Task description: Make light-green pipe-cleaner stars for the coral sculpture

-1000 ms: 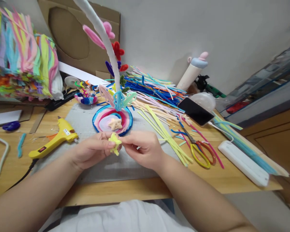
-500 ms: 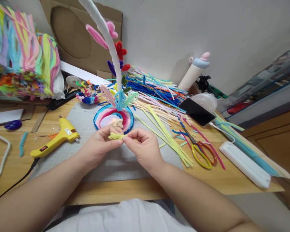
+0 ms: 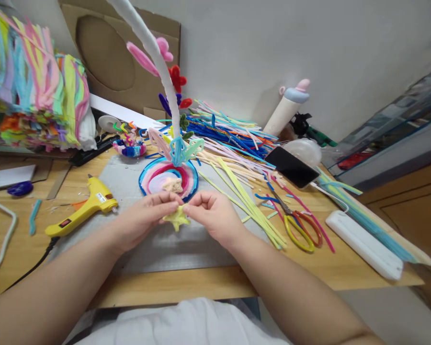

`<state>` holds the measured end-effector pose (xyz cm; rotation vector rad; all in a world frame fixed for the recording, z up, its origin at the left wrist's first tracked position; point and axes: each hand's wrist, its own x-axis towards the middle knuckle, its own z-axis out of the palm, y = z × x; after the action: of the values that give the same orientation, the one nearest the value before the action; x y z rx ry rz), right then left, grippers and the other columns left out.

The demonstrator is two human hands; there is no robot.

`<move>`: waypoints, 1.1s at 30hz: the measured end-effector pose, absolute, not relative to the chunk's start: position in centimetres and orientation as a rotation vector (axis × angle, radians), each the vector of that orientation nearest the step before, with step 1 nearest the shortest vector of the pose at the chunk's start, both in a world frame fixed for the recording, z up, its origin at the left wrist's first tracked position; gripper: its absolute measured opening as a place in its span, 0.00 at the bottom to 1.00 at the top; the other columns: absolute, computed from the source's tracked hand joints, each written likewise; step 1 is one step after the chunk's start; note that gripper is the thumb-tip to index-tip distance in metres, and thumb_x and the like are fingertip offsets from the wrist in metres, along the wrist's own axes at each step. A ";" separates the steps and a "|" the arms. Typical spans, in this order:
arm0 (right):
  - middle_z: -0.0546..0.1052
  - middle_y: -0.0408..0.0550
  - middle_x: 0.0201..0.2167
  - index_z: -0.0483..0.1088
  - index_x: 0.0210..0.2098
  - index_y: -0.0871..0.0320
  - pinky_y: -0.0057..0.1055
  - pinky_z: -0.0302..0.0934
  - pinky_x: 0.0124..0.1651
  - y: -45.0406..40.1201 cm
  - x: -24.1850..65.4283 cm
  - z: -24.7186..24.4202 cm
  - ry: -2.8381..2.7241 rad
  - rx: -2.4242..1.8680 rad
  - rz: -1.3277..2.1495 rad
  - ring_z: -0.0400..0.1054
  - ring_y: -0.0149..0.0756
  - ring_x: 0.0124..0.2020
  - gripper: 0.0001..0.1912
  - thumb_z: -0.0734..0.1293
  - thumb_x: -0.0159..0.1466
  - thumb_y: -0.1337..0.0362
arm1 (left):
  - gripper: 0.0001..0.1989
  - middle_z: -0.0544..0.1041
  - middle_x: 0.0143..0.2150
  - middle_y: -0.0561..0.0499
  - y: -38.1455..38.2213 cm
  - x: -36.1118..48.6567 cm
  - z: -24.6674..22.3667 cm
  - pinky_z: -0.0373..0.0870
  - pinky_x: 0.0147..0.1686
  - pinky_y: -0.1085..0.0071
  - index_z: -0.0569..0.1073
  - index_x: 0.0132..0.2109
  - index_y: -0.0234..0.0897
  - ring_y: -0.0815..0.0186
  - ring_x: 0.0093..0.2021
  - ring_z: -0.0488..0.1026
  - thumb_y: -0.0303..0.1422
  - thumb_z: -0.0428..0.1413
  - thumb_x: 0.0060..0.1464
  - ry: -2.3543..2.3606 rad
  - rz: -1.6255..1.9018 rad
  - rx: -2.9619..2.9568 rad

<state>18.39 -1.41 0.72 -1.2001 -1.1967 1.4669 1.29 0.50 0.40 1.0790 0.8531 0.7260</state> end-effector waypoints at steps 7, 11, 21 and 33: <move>0.60 0.36 0.15 0.68 0.24 0.60 0.23 0.40 0.19 -1.9 18.6 1.0 -1.567 -1.317 1.384 0.47 0.23 0.17 0.12 0.70 0.53 0.59 | 0.12 0.69 0.23 0.55 0.9 0.1 0.1 0.56 0.22 0.76 0.75 0.32 0.34 0.72 0.22 0.61 0.40 0.61 0.46 0.878 0.480 1.464; 0.64 0.39 0.19 0.69 0.26 0.60 0.24 0.47 0.22 -1.5 19.4 1.4 -1.598 -1.213 1.407 0.53 0.25 0.20 0.10 0.69 0.56 0.59 | 0.11 0.70 0.24 0.54 0.8 0.2 0.4 0.58 0.24 0.76 0.74 0.31 0.34 0.72 0.24 0.63 0.38 0.61 0.47 0.847 0.522 1.410; 0.62 0.37 0.18 0.71 0.29 0.59 0.24 0.39 0.20 -1.2 20.3 1.8 -1.304 -0.998 1.615 0.47 0.22 0.18 0.07 0.70 0.56 0.62 | 0.09 0.69 0.22 0.56 0.7 0.5 1.1 0.57 0.25 0.76 0.74 0.28 0.34 0.74 0.23 0.61 0.33 0.65 0.40 0.774 0.765 1.048; 0.62 0.35 0.16 0.72 0.29 0.58 0.23 0.37 0.18 -1.9 18.6 1.0 -1.084 -0.921 1.549 0.44 0.20 0.15 0.06 0.72 0.53 0.64 | 0.08 0.72 0.26 0.55 0.5 1.0 0.3 0.62 0.30 0.76 0.73 0.29 0.34 0.74 0.26 0.65 0.31 0.65 0.42 0.730 0.944 0.927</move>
<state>18.61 -1.95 1.03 -0.9208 -1.0843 1.5487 1.03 0.52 0.30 0.9270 0.7300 0.9438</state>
